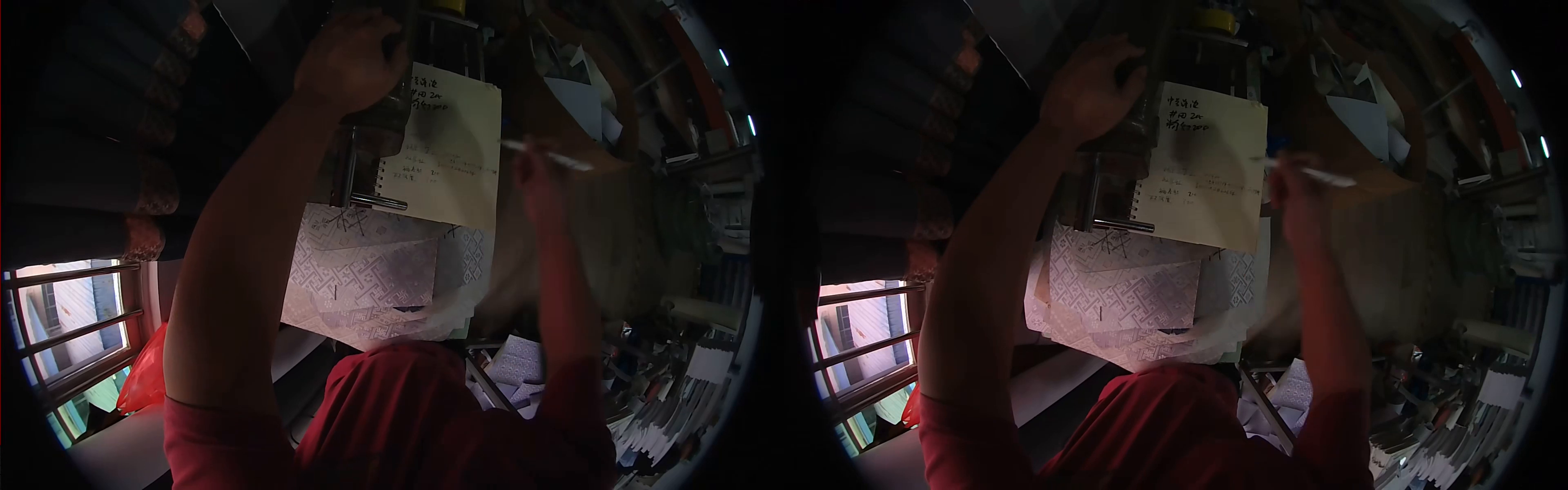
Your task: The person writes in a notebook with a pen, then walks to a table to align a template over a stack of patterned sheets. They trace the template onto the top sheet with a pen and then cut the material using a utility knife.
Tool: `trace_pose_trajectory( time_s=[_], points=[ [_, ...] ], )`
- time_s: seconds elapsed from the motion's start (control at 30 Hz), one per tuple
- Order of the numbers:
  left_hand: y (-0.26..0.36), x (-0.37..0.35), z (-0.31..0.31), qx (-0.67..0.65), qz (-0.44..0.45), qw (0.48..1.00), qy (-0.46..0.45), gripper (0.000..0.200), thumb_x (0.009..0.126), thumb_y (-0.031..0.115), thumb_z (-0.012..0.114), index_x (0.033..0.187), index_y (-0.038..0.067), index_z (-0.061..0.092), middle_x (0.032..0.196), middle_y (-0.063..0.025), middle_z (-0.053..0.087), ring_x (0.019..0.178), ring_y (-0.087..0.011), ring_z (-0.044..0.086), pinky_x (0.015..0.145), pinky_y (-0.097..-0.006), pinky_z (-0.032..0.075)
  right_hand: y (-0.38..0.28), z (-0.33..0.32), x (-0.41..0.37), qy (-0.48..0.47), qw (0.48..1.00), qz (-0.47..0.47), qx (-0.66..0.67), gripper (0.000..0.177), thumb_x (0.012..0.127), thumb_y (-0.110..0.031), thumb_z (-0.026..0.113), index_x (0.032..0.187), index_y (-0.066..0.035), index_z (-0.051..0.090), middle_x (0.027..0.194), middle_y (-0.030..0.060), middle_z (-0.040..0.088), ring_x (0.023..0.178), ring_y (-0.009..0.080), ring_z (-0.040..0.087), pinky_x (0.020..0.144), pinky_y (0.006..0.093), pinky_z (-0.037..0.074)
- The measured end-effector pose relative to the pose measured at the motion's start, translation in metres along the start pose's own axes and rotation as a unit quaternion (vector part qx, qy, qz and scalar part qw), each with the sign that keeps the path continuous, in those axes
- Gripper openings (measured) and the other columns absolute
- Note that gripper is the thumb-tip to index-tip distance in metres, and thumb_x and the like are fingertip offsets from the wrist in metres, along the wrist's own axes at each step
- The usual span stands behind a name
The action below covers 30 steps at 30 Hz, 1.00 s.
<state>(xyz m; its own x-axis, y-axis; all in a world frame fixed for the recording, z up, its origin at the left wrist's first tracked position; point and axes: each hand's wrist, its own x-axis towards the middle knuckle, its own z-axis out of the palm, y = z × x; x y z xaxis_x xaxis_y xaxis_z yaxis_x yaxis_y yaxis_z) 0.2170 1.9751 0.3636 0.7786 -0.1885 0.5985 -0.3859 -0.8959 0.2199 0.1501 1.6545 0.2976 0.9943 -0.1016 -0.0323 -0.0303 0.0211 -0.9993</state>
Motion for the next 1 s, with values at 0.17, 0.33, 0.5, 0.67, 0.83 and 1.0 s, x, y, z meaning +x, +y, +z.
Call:
trace_pose_trajectory(
  time_s=[0.17, 0.33, 0.5, 0.67, 0.83, 1.0],
  points=[
    [-0.001, -0.003, 0.003, 0.000, -0.010, 1.000, -0.007, 0.035, 0.095, 0.033, 0.067, 0.121, 0.011, 0.070, 0.135, -0.0137, 0.064, 0.128, -0.0305, 0.059, 0.108, -0.0405, 0.050, -0.241, -0.281, 0.199, -0.194, 0.968, -0.141, 0.078, 0.032, 0.108, -0.022, 0.055, 0.130, 0.000, 0.058, 0.093, 0.0053, 0.065, 0.078, 0.0072, 0.063, 0.066, 0.0180, 0.055],
    [0.003, 0.000, 0.001, 0.001, -0.051, 0.998, -0.032, 0.039, 0.095, 0.036, 0.066, 0.125, 0.011, 0.068, 0.140, -0.0132, 0.061, 0.131, -0.0306, 0.057, 0.110, -0.0405, 0.048, -0.259, -0.276, 0.166, -0.113, 0.972, -0.192, 0.078, 0.038, 0.108, -0.017, 0.051, 0.142, 0.002, 0.049, 0.119, 0.0149, 0.065, 0.103, 0.0178, 0.066, 0.088, 0.0306, 0.057],
    [0.003, 0.000, -0.002, -0.007, -0.041, 0.999, -0.034, 0.041, 0.094, 0.037, 0.067, 0.126, 0.012, 0.068, 0.141, -0.0132, 0.061, 0.132, -0.0310, 0.056, 0.111, -0.0412, 0.047, -0.064, -0.028, 0.008, -0.057, 0.997, 0.032, 0.042, 0.025, 0.104, -0.025, 0.062, 0.118, -0.004, 0.063, 0.090, 0.0127, 0.072, 0.066, 0.0137, 0.065, 0.058, 0.0278, 0.051],
    [-0.002, -0.002, 0.005, 0.013, -0.016, 1.000, -0.011, 0.040, 0.093, 0.037, 0.068, 0.125, 0.013, 0.069, 0.140, -0.0126, 0.062, 0.131, -0.0311, 0.057, 0.110, -0.0412, 0.048, 0.022, 0.062, -0.055, -0.084, 0.995, 0.031, 0.034, 0.019, 0.102, -0.021, 0.065, 0.110, -0.003, 0.061, 0.090, 0.0108, 0.073, 0.059, 0.0078, 0.060, 0.054, 0.0238, 0.048],
    [-0.002, -0.002, 0.004, 0.014, -0.024, 1.000, -0.013, 0.040, 0.093, 0.038, 0.068, 0.124, 0.013, 0.069, 0.139, -0.0126, 0.062, 0.131, -0.0310, 0.057, 0.110, -0.0410, 0.048, 0.045, 0.080, -0.066, -0.080, 0.996, 0.024, 0.033, 0.014, 0.101, -0.013, 0.066, 0.106, -0.003, 0.057, 0.091, 0.0095, 0.072, 0.061, 0.0062, 0.059, 0.056, 0.0228, 0.050],
    [0.000, -0.001, 0.004, -0.004, -0.031, 0.999, -0.006, 0.039, 0.093, 0.037, 0.069, 0.124, 0.013, 0.069, 0.138, -0.0135, 0.062, 0.131, -0.0305, 0.057, 0.110, -0.0408, 0.048, 0.071, 0.076, -0.067, -0.093, 0.995, 0.011, 0.041, 0.013, 0.101, -0.010, 0.065, 0.106, -0.003, 0.055, 0.091, 0.0114, 0.071, 0.063, 0.0071, 0.060, 0.057, 0.0237, 0.051]
  ],
)
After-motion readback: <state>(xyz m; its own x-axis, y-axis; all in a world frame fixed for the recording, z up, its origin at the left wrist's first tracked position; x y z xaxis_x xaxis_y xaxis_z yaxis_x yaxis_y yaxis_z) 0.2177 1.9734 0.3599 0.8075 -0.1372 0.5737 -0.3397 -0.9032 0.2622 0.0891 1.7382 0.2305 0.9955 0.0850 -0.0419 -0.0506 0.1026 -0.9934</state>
